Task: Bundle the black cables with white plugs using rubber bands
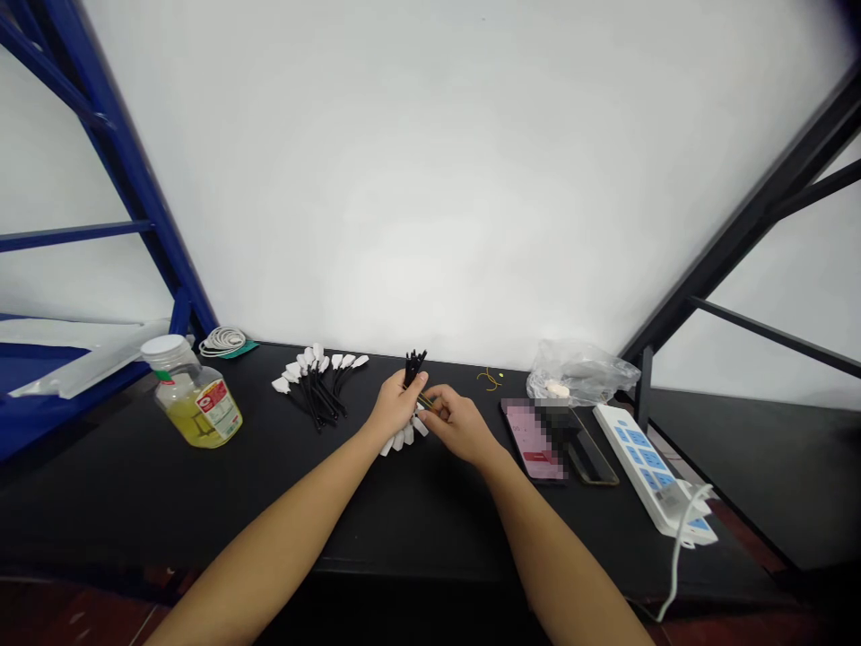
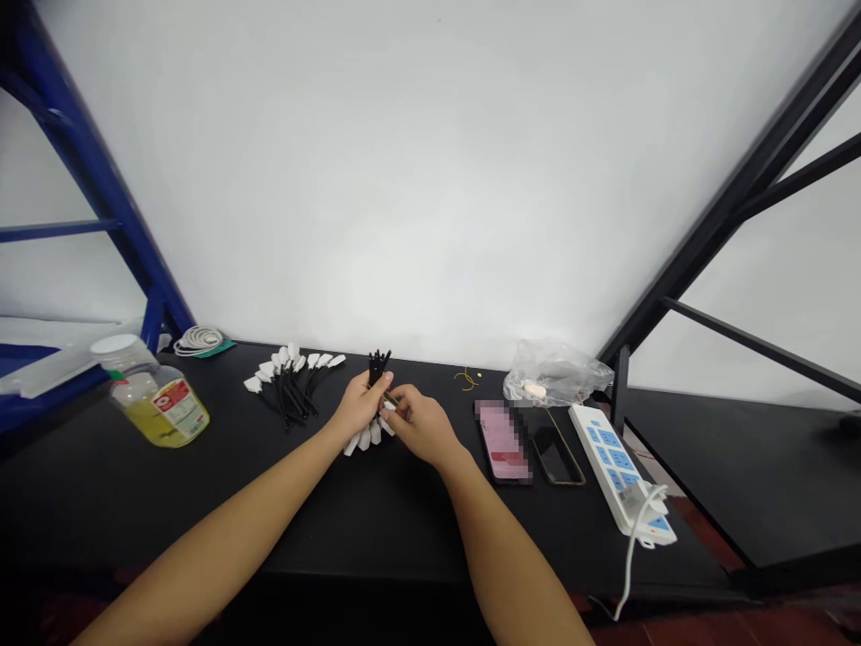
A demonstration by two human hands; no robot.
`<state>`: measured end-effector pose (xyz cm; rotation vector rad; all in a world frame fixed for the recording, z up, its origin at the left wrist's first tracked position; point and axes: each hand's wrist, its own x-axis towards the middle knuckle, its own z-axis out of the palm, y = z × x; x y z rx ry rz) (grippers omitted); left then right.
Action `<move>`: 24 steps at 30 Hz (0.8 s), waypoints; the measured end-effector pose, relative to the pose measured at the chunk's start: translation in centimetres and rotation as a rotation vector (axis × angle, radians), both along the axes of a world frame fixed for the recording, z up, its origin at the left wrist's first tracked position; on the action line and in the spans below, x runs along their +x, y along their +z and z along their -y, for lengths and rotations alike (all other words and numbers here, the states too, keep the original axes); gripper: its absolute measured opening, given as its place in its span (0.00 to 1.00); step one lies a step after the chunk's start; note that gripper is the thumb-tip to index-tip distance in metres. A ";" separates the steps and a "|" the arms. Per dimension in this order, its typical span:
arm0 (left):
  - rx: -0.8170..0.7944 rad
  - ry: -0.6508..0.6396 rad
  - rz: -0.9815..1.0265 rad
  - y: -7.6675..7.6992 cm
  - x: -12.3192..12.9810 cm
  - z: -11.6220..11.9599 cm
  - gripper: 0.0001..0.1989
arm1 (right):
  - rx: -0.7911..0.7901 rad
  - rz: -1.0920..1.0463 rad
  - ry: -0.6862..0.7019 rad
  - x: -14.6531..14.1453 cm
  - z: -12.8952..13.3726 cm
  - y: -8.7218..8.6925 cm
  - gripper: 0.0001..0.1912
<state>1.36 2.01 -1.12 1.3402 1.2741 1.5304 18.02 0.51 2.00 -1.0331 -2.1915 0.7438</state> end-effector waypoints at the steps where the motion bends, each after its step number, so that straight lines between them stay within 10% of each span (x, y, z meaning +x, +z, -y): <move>1: -0.007 -0.002 -0.006 0.0 0.0 0.0 0.22 | -0.009 0.020 0.005 0.1 0.1 0.2 0.08; 9: -0.022 -0.141 0.036 0.4 0.1 0.7 0.28 | -0.597 -0.680 0.166 0.0 -0.7 -0.2 0.23; 13: 0.036 -0.121 -0.044 0.4 0.8 1.3 0.23 | -0.592 -1.002 -0.047 -0.9 -1.7 -1.3 0.13; 24: 0.166 -0.265 -0.275 1.3 1.0 2.3 0.17 | -0.216 -1.036 -0.405 -2.5 -0.5 -1.7 0.27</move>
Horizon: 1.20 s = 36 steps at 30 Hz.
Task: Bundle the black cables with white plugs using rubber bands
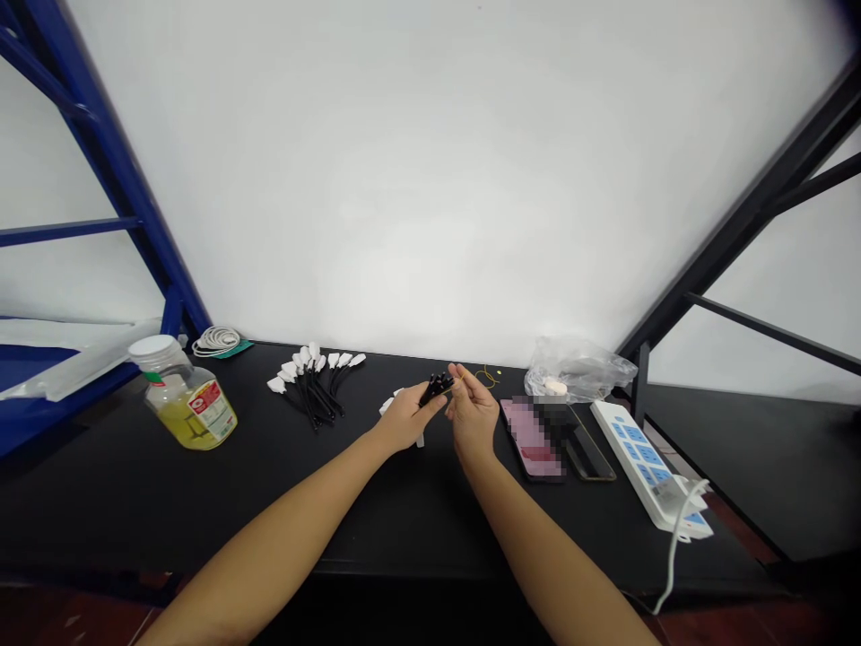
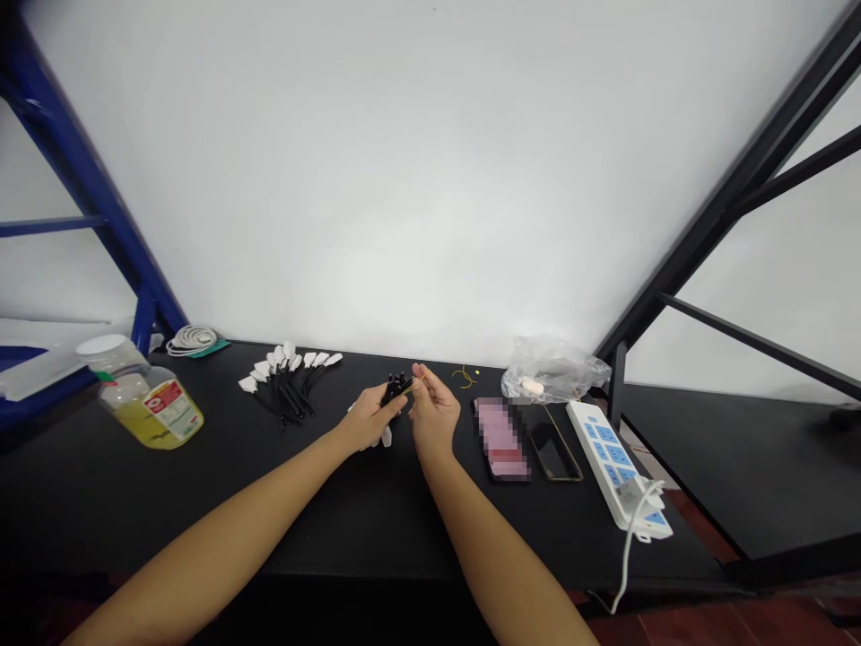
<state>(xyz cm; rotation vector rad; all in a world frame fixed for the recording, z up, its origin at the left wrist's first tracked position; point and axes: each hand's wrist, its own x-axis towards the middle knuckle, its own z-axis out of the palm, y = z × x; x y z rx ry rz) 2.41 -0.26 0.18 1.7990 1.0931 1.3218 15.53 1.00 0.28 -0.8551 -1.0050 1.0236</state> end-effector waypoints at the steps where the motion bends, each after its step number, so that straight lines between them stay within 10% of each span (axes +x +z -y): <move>1: -0.012 0.003 0.001 0.0 0.0 -0.1 0.18 | 0.036 0.007 0.007 0.1 -0.1 -0.1 0.28; 11: 0.044 -0.118 -0.347 0.8 0.1 0.4 0.17 | 0.457 0.348 0.089 2.1 0.2 0.9 0.19; 19: -0.010 -0.123 -0.246 1.1 0.1 0.3 0.13 | 0.158 0.591 0.248 1.8 0.8 1.3 0.31; 36: -0.067 0.201 -0.044 -0.8 -0.4 -1.2 0.15 | 0.194 0.969 0.122 2.8 0.2 2.3 0.33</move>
